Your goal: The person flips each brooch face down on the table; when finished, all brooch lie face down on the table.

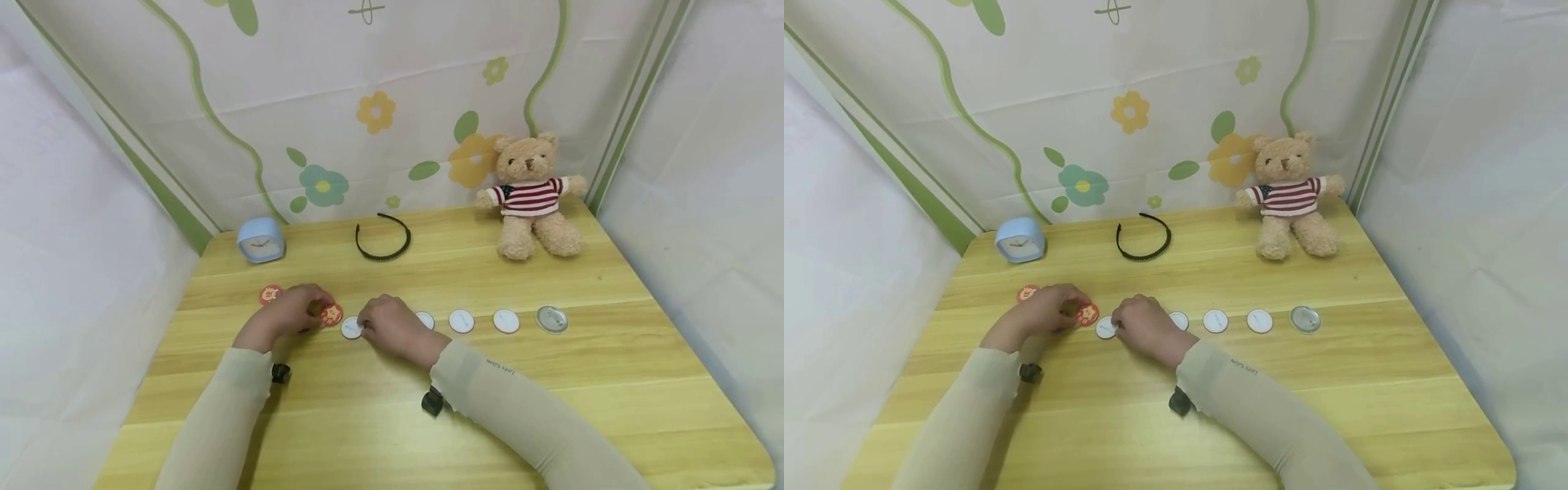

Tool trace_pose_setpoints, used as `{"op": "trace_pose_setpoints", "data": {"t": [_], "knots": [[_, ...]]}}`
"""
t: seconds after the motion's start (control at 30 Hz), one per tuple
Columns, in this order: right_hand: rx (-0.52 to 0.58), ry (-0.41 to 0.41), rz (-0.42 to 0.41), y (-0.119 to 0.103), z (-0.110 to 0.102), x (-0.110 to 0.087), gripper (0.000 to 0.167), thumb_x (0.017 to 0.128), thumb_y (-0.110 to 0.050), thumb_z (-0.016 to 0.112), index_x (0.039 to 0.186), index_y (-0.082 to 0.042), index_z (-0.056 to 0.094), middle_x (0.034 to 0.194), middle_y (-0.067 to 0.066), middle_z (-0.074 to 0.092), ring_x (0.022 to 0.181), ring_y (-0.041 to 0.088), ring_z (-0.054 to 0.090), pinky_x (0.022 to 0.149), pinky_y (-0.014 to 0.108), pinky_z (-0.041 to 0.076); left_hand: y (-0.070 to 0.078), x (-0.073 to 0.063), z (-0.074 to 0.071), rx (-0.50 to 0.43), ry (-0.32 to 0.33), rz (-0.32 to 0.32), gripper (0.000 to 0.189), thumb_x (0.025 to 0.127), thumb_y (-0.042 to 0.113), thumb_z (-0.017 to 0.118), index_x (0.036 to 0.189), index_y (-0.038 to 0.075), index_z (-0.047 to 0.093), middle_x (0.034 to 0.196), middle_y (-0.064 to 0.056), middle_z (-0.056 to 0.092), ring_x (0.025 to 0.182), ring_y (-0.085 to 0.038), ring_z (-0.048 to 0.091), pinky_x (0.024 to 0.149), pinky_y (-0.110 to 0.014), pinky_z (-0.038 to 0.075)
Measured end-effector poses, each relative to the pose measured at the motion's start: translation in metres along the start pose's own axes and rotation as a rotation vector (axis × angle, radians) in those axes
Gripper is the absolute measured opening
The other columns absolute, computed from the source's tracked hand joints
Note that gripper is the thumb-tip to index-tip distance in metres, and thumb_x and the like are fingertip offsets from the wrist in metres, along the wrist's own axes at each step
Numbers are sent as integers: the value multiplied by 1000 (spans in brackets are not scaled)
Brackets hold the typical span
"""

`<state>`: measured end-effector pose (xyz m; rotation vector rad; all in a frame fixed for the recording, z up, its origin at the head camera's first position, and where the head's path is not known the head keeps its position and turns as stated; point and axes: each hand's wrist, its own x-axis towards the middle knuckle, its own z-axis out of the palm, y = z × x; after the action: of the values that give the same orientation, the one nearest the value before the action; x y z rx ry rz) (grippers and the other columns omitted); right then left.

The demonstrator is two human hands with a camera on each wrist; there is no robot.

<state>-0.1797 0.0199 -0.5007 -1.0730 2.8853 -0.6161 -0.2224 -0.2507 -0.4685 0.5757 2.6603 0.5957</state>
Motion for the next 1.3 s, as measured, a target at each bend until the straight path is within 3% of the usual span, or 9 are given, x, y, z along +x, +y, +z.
{"op": "trace_pose_setpoints", "data": {"t": [0.17, 0.43, 1.0, 1.3], "knots": [[-3, -1, 7, 1, 1, 0, 16, 105, -25, 75, 117, -20, 84, 118, -4, 80, 113, 19, 71, 107, 43, 56, 1, -6, 0, 1, -1, 12, 37, 94, 8, 86, 129, 16, 78, 126, -3, 73, 108, -22, 66, 100, -50, 57], [2, -6, 14, 0, 2, -1, 16, 105, -25, 75, 117, -19, 84, 117, -4, 80, 113, 20, 71, 109, 43, 55, 0, -18, 7, 28, 30, 55, 35, 91, 4, 85, 123, 18, 80, 114, 2, 73, 99, -18, 64, 92, -42, 56], [-6, 5, 11, 2, 7, 0, 21, 102, -24, 75, 121, -19, 82, 120, -4, 79, 113, 19, 70, 108, 40, 55, 0, -23, 10, 65, 54, 65, 36, 91, 10, 89, 124, 22, 80, 118, 5, 73, 105, -18, 61, 97, -43, 54], [44, -5, 28, -17, 1, 7, 36, 102, -35, 76, 133, -17, 75, 134, 0, 74, 126, 23, 64, 113, 41, 51, 0, -25, 8, 51, 55, 67, 36, 91, 10, 88, 124, 20, 80, 115, 4, 73, 101, -17, 61, 94, -42, 54]]}}
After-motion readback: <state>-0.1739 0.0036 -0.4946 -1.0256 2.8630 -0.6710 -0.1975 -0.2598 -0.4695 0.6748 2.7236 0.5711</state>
